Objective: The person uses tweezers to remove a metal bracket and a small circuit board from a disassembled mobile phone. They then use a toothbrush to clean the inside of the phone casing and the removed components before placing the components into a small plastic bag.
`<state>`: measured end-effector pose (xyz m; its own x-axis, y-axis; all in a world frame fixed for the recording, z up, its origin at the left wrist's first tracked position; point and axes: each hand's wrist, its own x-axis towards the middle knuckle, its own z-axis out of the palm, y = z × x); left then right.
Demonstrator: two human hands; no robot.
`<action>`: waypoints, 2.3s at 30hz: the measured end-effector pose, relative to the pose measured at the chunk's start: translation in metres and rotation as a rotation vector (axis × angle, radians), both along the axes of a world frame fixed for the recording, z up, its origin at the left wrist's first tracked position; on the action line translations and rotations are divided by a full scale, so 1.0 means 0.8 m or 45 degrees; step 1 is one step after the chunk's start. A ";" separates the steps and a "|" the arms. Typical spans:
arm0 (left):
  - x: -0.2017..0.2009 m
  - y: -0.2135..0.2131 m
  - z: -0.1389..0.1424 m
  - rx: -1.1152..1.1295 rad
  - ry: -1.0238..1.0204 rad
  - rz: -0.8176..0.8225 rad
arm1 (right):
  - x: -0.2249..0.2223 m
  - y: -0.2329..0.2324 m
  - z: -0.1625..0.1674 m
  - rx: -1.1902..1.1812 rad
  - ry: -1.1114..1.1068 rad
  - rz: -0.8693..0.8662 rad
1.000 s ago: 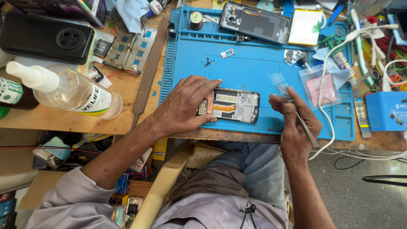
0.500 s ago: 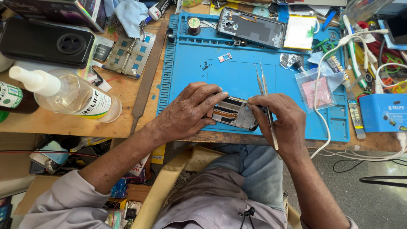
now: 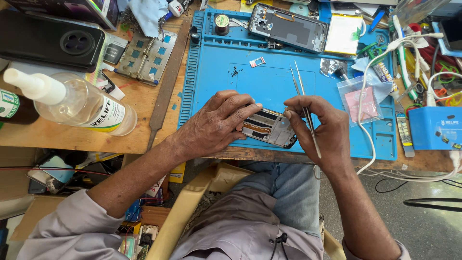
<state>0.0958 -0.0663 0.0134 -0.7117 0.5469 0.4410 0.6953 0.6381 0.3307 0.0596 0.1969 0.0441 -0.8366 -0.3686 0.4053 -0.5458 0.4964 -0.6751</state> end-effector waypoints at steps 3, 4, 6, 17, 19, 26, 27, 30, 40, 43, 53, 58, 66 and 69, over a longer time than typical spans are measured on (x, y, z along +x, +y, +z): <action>0.000 0.000 0.001 -0.010 0.000 0.000 | -0.003 0.000 0.003 -0.008 -0.064 0.027; 0.000 0.000 0.001 -0.005 -0.003 -0.005 | -0.004 0.001 0.005 0.024 -0.069 0.032; 0.000 0.000 0.001 -0.006 -0.005 -0.007 | -0.007 0.001 0.008 0.089 -0.082 0.044; -0.002 -0.001 -0.002 -0.035 -0.021 -0.012 | -0.020 -0.001 0.027 0.238 0.057 0.252; -0.001 -0.001 -0.003 -0.034 -0.020 -0.013 | -0.020 -0.002 0.028 0.287 0.127 0.286; -0.003 -0.001 -0.006 -0.030 -0.009 -0.021 | -0.025 0.002 0.026 0.346 0.363 0.423; -0.003 -0.001 -0.006 -0.032 -0.009 -0.020 | -0.025 0.002 0.025 0.355 0.377 0.426; -0.003 -0.001 -0.006 -0.036 -0.007 -0.018 | -0.025 0.004 0.020 0.334 0.313 0.365; -0.003 -0.001 -0.004 -0.001 -0.022 -0.014 | -0.020 0.020 0.020 0.136 -0.014 0.247; -0.003 -0.001 -0.003 0.011 -0.013 -0.028 | -0.022 0.015 0.018 0.202 0.101 0.254; -0.005 -0.002 -0.006 -0.005 -0.032 -0.016 | -0.025 0.008 0.006 0.404 0.382 0.388; -0.006 -0.002 -0.006 0.019 -0.031 -0.023 | -0.028 0.010 0.001 0.487 0.445 0.423; -0.005 -0.004 -0.005 0.030 -0.027 -0.037 | -0.029 0.011 -0.005 0.573 0.531 0.414; -0.005 -0.004 -0.006 0.033 -0.018 -0.040 | -0.037 0.007 0.000 0.551 0.586 0.405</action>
<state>0.0915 -0.0692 0.0090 -0.7009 0.5575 0.4450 0.7097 0.6075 0.3568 0.0304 0.2027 0.0440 -0.4401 -0.7746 0.4542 -0.8916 0.4368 -0.1190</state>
